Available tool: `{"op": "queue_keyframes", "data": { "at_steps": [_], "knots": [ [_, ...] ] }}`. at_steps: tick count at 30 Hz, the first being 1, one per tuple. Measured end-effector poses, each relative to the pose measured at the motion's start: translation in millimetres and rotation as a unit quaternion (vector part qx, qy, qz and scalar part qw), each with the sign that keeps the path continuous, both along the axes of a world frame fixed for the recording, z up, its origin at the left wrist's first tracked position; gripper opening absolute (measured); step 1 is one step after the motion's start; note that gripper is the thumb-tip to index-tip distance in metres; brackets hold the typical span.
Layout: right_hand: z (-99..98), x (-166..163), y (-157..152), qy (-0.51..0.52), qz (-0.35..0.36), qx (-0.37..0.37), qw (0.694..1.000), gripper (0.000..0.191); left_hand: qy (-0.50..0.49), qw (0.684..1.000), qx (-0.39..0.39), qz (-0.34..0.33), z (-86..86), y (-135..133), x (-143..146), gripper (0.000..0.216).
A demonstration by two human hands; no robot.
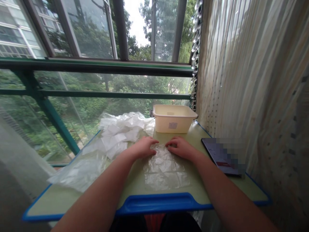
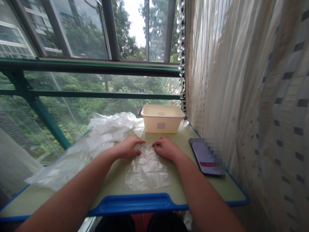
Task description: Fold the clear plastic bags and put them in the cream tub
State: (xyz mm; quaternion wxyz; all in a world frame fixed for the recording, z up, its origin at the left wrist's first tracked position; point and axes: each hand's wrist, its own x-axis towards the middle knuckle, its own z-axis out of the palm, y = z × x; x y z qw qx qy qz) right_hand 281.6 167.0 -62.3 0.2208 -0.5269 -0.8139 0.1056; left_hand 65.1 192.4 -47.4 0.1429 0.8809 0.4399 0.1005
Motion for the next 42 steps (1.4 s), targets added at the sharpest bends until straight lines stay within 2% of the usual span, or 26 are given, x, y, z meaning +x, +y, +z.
{"op": "queue_keyframes", "data": {
  "at_steps": [3, 9, 15, 20, 27, 34, 37, 42],
  "knots": [
    [1.9, -0.1, -0.5, 0.010, -0.004, 0.004, 1.000, 0.024, -0.010, 1.000, -0.017, 0.016, 4.0, 1.4, -3.9, 0.057],
    [5.5, -6.0, -6.7, 0.000, 0.019, 0.015, 1.000, 0.024, -0.033, 0.998, 0.021, 0.049, 2.6, -0.2, 1.1, 0.036],
    [3.2, -8.3, -7.6, -0.045, 0.034, 0.012, 0.998, 0.024, -0.019, 0.998, 0.030, 0.043, -5.4, 1.7, 6.6, 0.018],
    [1.5, -9.7, -4.6, -0.048, 0.032, 0.002, 0.998, 0.026, -0.021, 0.999, 0.009, 0.042, -6.1, 6.8, 3.8, 0.022],
    [1.8, -12.1, -5.0, -0.047, 0.026, 0.026, 0.998, 0.025, -0.046, 0.995, 0.004, 0.083, -5.5, 6.9, 2.9, 0.033],
    [-0.5, -12.7, -2.6, -0.043, 0.023, 0.043, 0.998, 0.024, -0.033, 0.995, -0.007, 0.089, -2.6, 6.9, 4.0, 0.023],
    [-1.6, -13.3, -3.0, -0.042, 0.026, 0.050, 0.997, 0.024, -0.018, 0.994, -0.027, 0.103, -1.0, 6.5, 2.8, 0.024],
    [-1.7, -16.1, -5.6, -0.044, 0.033, 0.064, 0.996, 0.024, -0.004, 0.992, -0.061, 0.111, 4.3, 1.2, 0.9, 0.014]
  ]
}}
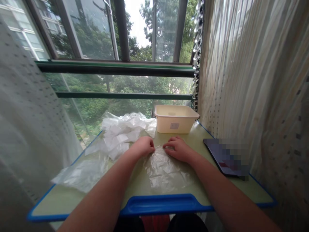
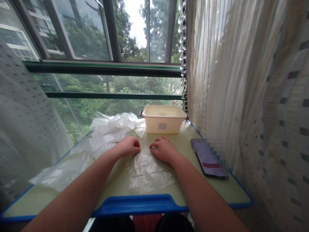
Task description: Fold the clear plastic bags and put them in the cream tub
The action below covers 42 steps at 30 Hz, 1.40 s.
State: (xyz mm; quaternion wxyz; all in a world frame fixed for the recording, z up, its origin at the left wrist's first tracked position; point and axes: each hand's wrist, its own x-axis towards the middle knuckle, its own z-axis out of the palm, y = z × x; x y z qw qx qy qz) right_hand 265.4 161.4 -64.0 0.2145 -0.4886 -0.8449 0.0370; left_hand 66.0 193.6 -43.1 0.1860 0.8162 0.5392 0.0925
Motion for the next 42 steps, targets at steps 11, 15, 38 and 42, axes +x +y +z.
{"op": "queue_keyframes", "data": {
  "at_steps": [11, 15, 38, 42],
  "knots": [
    [2.2, 10.1, 11.0, 0.055, -0.120, 0.021, 0.991, 0.028, 0.075, 0.994, 0.040, 0.071, 16.5, -8.9, -5.2, 0.025],
    [-2.5, 29.3, 20.9, 0.026, -0.283, 0.003, 0.959, 0.036, 0.129, 0.986, 0.041, 0.098, 26.3, -24.7, -9.9, 0.032],
    [12.9, 18.2, 7.5, 0.178, -0.140, -0.048, 0.973, 0.014, 0.175, 0.981, 0.023, 0.080, 29.2, -22.7, -15.0, 0.021],
    [23.5, 13.6, -6.9, 0.208, -0.036, -0.102, 0.972, 0.031, 0.151, 0.986, 0.034, 0.058, 31.8, -26.2, -15.1, 0.018]
  ]
}}
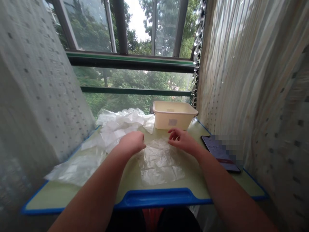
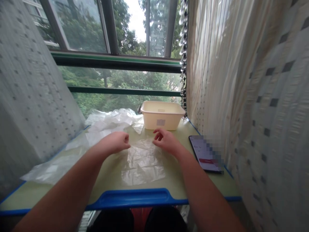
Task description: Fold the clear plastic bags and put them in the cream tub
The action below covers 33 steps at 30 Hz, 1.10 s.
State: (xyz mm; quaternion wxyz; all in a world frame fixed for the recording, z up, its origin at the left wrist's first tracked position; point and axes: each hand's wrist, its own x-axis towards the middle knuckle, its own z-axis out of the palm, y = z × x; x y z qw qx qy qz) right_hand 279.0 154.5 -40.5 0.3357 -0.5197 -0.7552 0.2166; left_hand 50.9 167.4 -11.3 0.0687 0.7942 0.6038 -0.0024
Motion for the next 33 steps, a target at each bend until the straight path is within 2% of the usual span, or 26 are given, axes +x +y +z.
{"op": "queue_keyframes", "data": {
  "at_steps": [2, 4, 8, 10, 15, 19, 24, 28, 33],
  "knots": [
    [5.3, 0.1, -5.1, -0.016, 0.035, -0.045, 0.998, 0.030, -0.010, 1.000, -0.001, -0.009, 1.3, -1.8, 0.2, 0.017],
    [8.6, 1.9, -6.4, -0.018, 0.041, -0.068, 0.997, 0.025, -0.027, 0.999, -0.028, -0.007, 2.7, -3.4, 0.3, 0.019],
    [4.1, 7.9, 1.5, -0.018, -0.048, -0.007, 0.999, 0.024, -0.084, 0.988, -0.127, 0.005, 6.2, -5.7, -1.3, 0.024],
    [-2.2, 10.1, 6.6, -0.048, -0.077, 0.012, 0.996, 0.025, -0.106, 0.984, -0.144, 0.000, 8.6, -6.7, -2.6, 0.024],
    [-13.7, 10.9, 10.9, -0.113, -0.006, -0.017, 0.993, 0.024, -0.130, 0.982, -0.139, 0.001, 14.5, -10.2, -2.0, 0.020],
    [-15.2, 12.6, 11.1, -0.129, 0.002, -0.048, 0.991, 0.024, -0.124, 0.982, -0.141, -0.010, 13.7, -12.8, 0.9, 0.019],
    [-14.6, 15.1, 11.3, -0.110, 0.019, -0.097, 0.989, 0.031, -0.124, 0.974, -0.182, -0.061, 7.6, -12.5, -2.3, 0.034],
    [-12.4, 15.0, 10.6, -0.099, 0.018, -0.115, 0.988, 0.033, -0.111, 0.978, -0.161, -0.079, 7.1, -13.0, -2.0, 0.034],
    [-9.6, 12.1, 8.0, -0.118, 0.023, -0.088, 0.989, 0.032, -0.020, 0.992, -0.080, -0.094, 4.0, -18.5, 9.5, 0.022]
  ]
}}
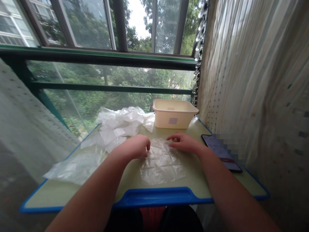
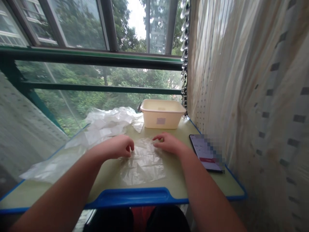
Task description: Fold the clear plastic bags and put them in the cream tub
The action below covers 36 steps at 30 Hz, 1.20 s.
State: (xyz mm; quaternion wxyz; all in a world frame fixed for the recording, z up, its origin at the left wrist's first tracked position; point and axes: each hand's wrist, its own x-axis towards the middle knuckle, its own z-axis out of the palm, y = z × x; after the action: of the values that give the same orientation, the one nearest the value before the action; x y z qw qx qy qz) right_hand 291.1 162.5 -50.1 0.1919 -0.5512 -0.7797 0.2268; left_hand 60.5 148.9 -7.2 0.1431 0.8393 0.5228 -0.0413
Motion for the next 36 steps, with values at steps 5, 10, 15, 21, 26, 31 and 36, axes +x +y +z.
{"op": "queue_keyframes", "data": {
  "at_steps": [5, 10, 15, 21, 26, 31, 36],
  "knots": [
    [-4.4, -3.3, -0.1, -0.008, 0.026, 0.015, 1.000, 0.024, 0.007, 0.999, 0.049, -0.013, -2.2, 0.1, 0.1, 0.025],
    [-5.6, -3.0, 1.8, 0.017, 0.019, 0.030, 0.999, 0.017, -0.085, 0.989, 0.120, -0.003, -5.7, 10.3, -0.2, 0.024],
    [-1.6, 1.8, 1.4, 0.051, -0.017, 0.016, 0.998, 0.020, -0.129, 0.968, 0.206, -0.068, -29.8, 19.7, 16.2, 0.050],
    [-0.4, 12.5, 8.0, 0.083, -0.156, 0.044, 0.983, 0.017, -0.147, 0.980, 0.131, -0.029, -45.1, 33.6, 14.9, 0.047],
    [10.7, 6.5, 1.2, 0.061, -0.204, 0.232, 0.949, 0.023, -0.171, 0.979, 0.113, -0.020, -45.4, 40.8, 11.4, 0.041],
    [7.9, -8.4, -10.7, -0.051, 0.020, 0.154, 0.987, 0.018, -0.187, 0.977, 0.102, -0.024, -45.1, 43.8, 9.7, 0.029],
    [-1.1, -8.6, -7.8, -0.074, 0.055, 0.080, 0.992, 0.020, -0.195, 0.975, 0.105, -0.022, -46.0, 46.1, 8.0, 0.029]
  ]
}}
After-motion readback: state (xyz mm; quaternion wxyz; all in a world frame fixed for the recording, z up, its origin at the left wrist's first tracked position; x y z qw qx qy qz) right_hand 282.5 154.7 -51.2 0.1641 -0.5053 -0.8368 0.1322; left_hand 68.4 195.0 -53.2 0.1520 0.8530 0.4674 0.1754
